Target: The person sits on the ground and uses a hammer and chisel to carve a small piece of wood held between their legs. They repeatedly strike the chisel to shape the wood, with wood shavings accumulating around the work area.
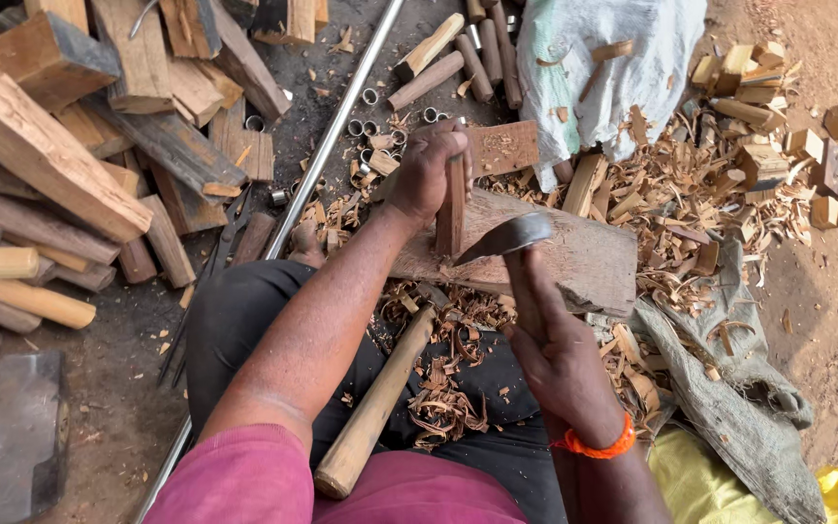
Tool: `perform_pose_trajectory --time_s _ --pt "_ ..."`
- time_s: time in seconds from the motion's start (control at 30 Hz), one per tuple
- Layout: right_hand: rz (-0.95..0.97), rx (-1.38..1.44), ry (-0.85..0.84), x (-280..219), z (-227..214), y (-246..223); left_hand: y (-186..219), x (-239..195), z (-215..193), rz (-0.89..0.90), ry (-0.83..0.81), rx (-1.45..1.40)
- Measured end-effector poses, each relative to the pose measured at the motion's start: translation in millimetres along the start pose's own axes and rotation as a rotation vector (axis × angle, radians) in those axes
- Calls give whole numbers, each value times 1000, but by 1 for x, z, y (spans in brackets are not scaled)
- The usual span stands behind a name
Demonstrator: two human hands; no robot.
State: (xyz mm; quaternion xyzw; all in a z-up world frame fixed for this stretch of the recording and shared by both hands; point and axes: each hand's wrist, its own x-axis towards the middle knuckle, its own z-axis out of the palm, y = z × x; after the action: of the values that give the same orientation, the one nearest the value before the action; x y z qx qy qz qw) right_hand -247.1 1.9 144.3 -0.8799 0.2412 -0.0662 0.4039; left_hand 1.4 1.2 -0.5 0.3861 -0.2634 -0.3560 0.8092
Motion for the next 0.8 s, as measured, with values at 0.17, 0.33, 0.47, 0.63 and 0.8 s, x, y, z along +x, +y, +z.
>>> perform_pose_trajectory --time_s 0.17,0.33,0.47,0.63,0.8 --pt "38 -62 123 -13 -33 -22 2 -3 12 -25 -75 33" --pt "90 319 205 -31 -57 -64 13 -11 19 -190 -171 -31" --pt "55 239 283 -44 -56 -73 7 -9 23 -83 -203 -38" --pt "-179 -135 95 -4 -28 -52 3 -11 24 -73 -297 43" --pt "-53 188 152 -5 -44 -58 7 -12 28 -95 -344 11"
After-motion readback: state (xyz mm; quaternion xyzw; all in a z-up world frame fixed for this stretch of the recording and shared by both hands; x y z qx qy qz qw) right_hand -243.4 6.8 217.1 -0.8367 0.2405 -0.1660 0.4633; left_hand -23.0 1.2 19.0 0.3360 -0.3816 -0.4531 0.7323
